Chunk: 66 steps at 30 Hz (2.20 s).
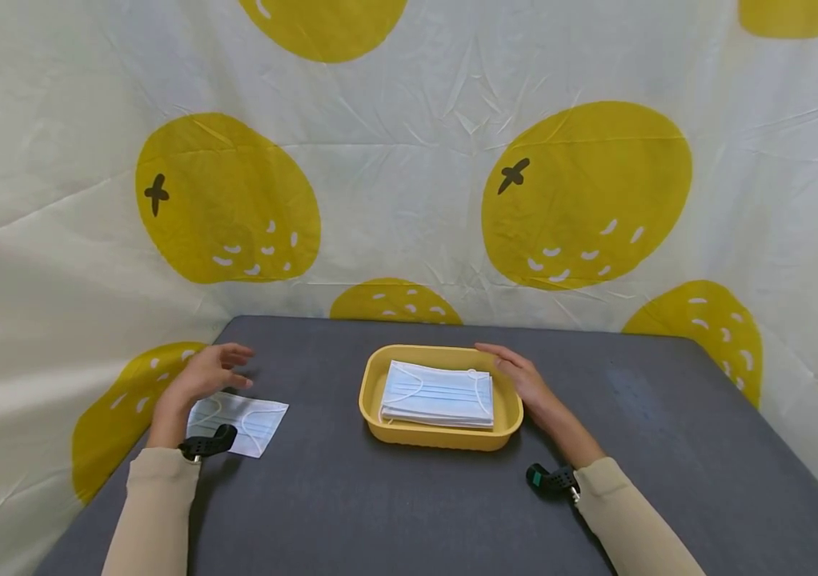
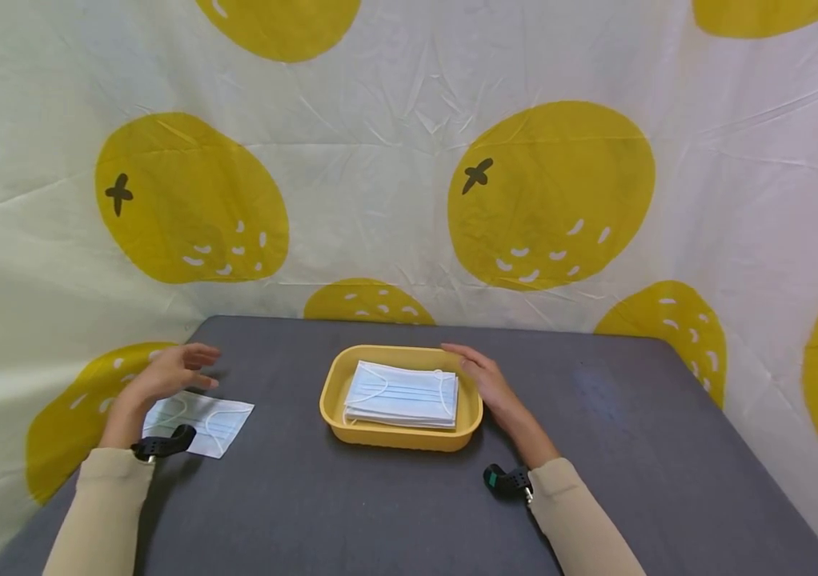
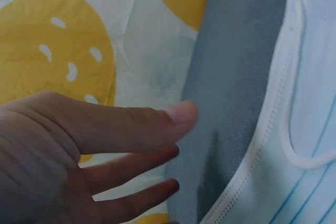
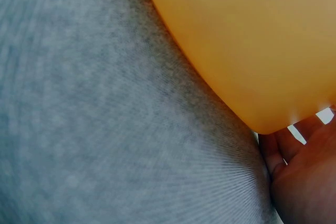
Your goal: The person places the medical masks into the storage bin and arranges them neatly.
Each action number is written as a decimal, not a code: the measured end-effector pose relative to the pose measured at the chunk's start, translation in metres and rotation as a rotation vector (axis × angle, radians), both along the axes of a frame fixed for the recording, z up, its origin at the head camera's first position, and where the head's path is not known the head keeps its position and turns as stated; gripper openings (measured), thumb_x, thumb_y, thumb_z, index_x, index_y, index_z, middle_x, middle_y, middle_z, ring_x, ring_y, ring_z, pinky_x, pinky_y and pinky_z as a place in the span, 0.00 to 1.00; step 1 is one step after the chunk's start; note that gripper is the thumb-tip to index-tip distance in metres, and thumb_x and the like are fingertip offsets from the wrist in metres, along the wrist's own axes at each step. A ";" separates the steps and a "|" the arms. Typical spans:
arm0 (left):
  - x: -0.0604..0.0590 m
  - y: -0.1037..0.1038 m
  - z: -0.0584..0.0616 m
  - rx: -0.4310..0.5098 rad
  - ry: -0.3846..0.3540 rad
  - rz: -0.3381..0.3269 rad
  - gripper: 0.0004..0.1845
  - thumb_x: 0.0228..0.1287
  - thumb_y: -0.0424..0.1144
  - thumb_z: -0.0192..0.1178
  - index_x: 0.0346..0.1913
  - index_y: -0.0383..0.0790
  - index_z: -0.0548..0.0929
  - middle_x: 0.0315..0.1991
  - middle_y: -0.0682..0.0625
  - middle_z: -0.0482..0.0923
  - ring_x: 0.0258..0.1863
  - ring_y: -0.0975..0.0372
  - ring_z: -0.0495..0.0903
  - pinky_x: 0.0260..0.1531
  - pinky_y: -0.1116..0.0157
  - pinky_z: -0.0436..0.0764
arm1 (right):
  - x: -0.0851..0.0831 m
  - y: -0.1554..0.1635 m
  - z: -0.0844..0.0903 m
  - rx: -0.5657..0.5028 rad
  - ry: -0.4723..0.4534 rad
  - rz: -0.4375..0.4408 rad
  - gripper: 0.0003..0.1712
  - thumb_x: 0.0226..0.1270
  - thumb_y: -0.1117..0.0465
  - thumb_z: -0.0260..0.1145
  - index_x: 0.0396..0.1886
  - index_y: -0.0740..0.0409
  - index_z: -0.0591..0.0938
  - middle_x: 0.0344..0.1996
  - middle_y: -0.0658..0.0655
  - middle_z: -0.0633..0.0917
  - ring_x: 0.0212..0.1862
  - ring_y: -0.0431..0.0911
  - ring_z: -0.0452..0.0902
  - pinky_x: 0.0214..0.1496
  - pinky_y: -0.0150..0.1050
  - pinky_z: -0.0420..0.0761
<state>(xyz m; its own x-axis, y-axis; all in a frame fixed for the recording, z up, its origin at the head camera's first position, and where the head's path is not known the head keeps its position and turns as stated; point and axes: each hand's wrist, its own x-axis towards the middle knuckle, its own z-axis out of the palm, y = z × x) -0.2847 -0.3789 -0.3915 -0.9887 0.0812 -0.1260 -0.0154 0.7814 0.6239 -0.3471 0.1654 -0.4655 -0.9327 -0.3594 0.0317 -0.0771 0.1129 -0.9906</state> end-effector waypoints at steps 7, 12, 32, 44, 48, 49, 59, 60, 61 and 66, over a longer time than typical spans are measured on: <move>0.001 0.003 0.003 -0.087 -0.082 -0.002 0.37 0.60 0.36 0.74 0.71 0.30 0.72 0.69 0.23 0.68 0.65 0.30 0.70 0.59 0.37 0.78 | 0.000 0.000 0.001 -0.008 0.001 0.002 0.26 0.85 0.57 0.49 0.76 0.58 0.71 0.77 0.63 0.69 0.61 0.30 0.75 0.59 0.26 0.78; 0.001 0.003 0.003 -0.164 -0.147 -0.002 0.41 0.56 0.38 0.76 0.72 0.32 0.71 0.69 0.22 0.66 0.62 0.31 0.71 0.57 0.34 0.76 | -0.001 0.000 0.001 -0.014 -0.006 0.001 0.26 0.85 0.58 0.48 0.76 0.59 0.71 0.77 0.63 0.69 0.61 0.30 0.75 0.59 0.26 0.79; 0.004 0.000 -0.001 -0.154 -0.112 0.071 0.35 0.55 0.30 0.74 0.67 0.31 0.76 0.65 0.23 0.72 0.58 0.34 0.76 0.55 0.39 0.80 | -0.001 0.001 -0.001 0.002 0.002 0.012 0.25 0.86 0.58 0.47 0.76 0.57 0.72 0.77 0.61 0.70 0.71 0.49 0.71 0.60 0.27 0.78; 0.003 -0.001 0.002 -0.003 -0.067 -0.037 0.26 0.58 0.25 0.68 0.62 0.25 0.78 0.53 0.29 0.83 0.47 0.48 0.84 0.49 0.52 0.85 | -0.001 -0.001 -0.002 0.008 -0.005 -0.006 0.25 0.85 0.58 0.47 0.76 0.58 0.72 0.76 0.62 0.71 0.68 0.43 0.74 0.59 0.27 0.79; 0.001 0.000 -0.001 0.082 0.020 -0.052 0.25 0.61 0.26 0.67 0.62 0.23 0.78 0.56 0.28 0.83 0.50 0.47 0.85 0.46 0.60 0.86 | -0.001 -0.002 -0.002 0.009 -0.008 -0.005 0.25 0.85 0.57 0.48 0.76 0.57 0.72 0.76 0.62 0.70 0.69 0.45 0.74 0.59 0.26 0.79; 0.000 0.001 -0.001 0.103 0.031 -0.024 0.25 0.63 0.26 0.66 0.63 0.24 0.78 0.57 0.29 0.82 0.51 0.46 0.84 0.47 0.61 0.86 | -0.001 -0.002 -0.002 0.008 -0.008 -0.006 0.25 0.85 0.57 0.48 0.76 0.57 0.72 0.76 0.62 0.71 0.69 0.47 0.73 0.59 0.26 0.79; -0.005 0.009 -0.009 0.175 0.049 0.221 0.23 0.69 0.31 0.65 0.64 0.27 0.79 0.61 0.31 0.81 0.57 0.43 0.80 0.60 0.48 0.80 | -0.001 -0.003 -0.001 0.014 0.005 0.000 0.26 0.86 0.56 0.48 0.76 0.57 0.72 0.76 0.61 0.70 0.73 0.52 0.70 0.59 0.26 0.78; -0.006 0.009 -0.010 0.173 0.034 0.210 0.23 0.69 0.31 0.66 0.64 0.27 0.78 0.60 0.30 0.81 0.56 0.44 0.80 0.60 0.47 0.80 | -0.001 -0.003 -0.001 0.014 0.005 0.000 0.26 0.86 0.56 0.48 0.76 0.56 0.72 0.76 0.61 0.70 0.72 0.52 0.70 0.59 0.26 0.78; -0.006 0.009 -0.011 0.169 0.015 0.196 0.24 0.68 0.31 0.66 0.65 0.27 0.78 0.61 0.31 0.81 0.55 0.44 0.81 0.61 0.47 0.80 | -0.001 -0.003 -0.001 0.014 0.004 0.000 0.26 0.86 0.56 0.48 0.76 0.56 0.72 0.76 0.61 0.70 0.72 0.50 0.71 0.59 0.26 0.79; -0.007 0.003 -0.016 0.144 -0.061 0.111 0.26 0.64 0.29 0.67 0.65 0.28 0.77 0.63 0.30 0.79 0.57 0.44 0.79 0.62 0.42 0.79 | -0.001 -0.003 -0.001 0.009 0.002 0.000 0.26 0.86 0.56 0.48 0.76 0.56 0.72 0.77 0.61 0.70 0.67 0.40 0.74 0.59 0.26 0.79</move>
<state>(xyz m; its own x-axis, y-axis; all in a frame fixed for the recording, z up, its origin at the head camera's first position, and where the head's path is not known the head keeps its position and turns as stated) -0.2917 -0.3758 -0.4072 -0.9834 -0.0061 -0.1812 -0.1376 0.6755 0.7244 -0.3485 0.1624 -0.4662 -0.9325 -0.3599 0.0304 -0.0794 0.1222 -0.9893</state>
